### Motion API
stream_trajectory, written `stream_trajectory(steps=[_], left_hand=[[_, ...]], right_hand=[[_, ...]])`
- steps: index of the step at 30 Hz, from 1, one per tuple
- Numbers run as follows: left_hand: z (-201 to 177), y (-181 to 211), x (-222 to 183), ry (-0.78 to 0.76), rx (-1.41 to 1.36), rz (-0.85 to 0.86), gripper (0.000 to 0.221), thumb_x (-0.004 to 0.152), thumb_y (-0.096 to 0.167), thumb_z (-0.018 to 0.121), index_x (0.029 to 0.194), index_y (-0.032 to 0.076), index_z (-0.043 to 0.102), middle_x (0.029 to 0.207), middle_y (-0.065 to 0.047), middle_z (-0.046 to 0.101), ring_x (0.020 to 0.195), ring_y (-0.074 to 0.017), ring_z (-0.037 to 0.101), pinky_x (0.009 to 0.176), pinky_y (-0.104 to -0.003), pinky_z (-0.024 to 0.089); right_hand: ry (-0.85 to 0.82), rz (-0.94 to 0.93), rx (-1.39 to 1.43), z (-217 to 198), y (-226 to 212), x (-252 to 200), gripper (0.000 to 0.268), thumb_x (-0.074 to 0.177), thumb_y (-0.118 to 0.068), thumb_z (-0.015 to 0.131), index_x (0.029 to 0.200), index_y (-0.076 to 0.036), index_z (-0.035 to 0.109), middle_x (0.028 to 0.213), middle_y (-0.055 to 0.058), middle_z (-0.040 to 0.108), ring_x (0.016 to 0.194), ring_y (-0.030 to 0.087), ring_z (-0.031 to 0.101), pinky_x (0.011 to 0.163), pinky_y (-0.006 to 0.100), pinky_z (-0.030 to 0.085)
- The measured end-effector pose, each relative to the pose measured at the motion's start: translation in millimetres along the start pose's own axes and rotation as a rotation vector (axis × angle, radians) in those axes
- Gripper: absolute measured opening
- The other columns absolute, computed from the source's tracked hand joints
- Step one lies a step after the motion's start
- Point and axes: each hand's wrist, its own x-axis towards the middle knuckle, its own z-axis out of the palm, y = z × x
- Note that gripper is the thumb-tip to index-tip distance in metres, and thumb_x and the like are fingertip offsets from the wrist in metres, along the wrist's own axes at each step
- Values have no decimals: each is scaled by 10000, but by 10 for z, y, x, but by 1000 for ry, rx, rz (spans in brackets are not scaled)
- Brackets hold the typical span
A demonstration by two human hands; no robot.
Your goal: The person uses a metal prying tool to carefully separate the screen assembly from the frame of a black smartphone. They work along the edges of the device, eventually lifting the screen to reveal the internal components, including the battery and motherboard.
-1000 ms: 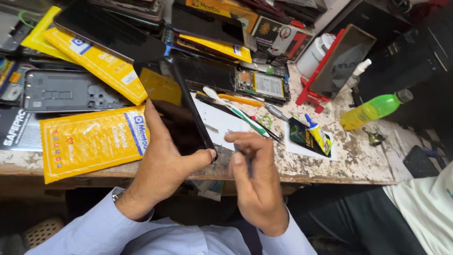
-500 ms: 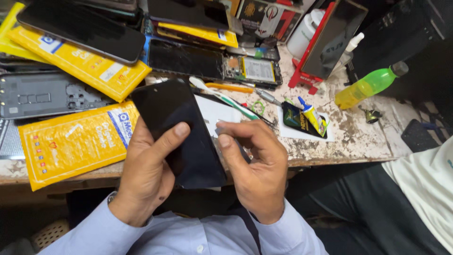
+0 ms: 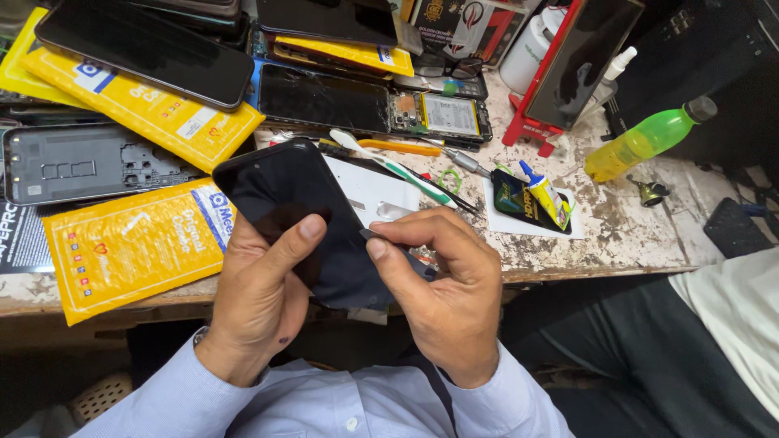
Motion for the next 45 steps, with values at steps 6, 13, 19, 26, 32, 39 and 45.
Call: stream_trajectory(steps=[6,13,19,26,32,39,45], left_hand=[[-22,-37,-18,12,32,3,398,941,-16,711,1319,67,622,1243,-61,694,1179,-175,646,1070,-359,506],[-135,-216,-125,20,131,120,190,975,-28,748,1151,20,694,1120,-80,721,1028,-153,661,940,-304,526],[-111,-210,-121,21,113,121,186,978,-30,731,1154,11,689,1110,-77,718,1017,-145,654,932,-296,517],[6,-28,9,20,-25,-9,248,948,59,675,1196,53,675,1151,-55,711,1086,-157,661,989,-341,521],[5,-21,9,12,-46,-20,210,984,49,693,1192,33,676,1165,-68,706,1104,-176,651,1007,-358,502],[7,144,-9,-23,-41,-88,316,891,-25,679,1203,24,687,1143,-75,730,1075,-188,679,994,-367,537],[16,109,-42,43,-23,-17,326,900,-60,671,1217,11,678,1131,-80,730,1039,-182,689,951,-351,552]], right_hand=[[11,14,66,27,17,19,119,913,31,765,1026,5,734,982,84,707,931,134,688,854,251,544],[158,-346,-368,136,-119,-40,208,866,64,790,1039,-2,694,937,99,682,869,219,679,771,291,533],[149,-273,-275,158,-130,-35,165,880,58,775,1014,6,694,940,97,688,846,194,682,771,289,540],[60,-80,-74,99,-100,-14,99,891,52,761,969,14,714,919,93,700,845,154,684,773,265,536],[138,-213,-148,151,-90,-91,147,905,43,762,1039,15,707,979,105,699,911,158,690,823,263,547],[-101,172,321,-89,-26,7,136,901,87,755,1021,27,736,993,143,701,920,189,659,832,293,525],[196,-360,-292,59,-245,-137,185,878,27,811,1030,-10,713,962,102,696,913,149,690,801,239,559]])
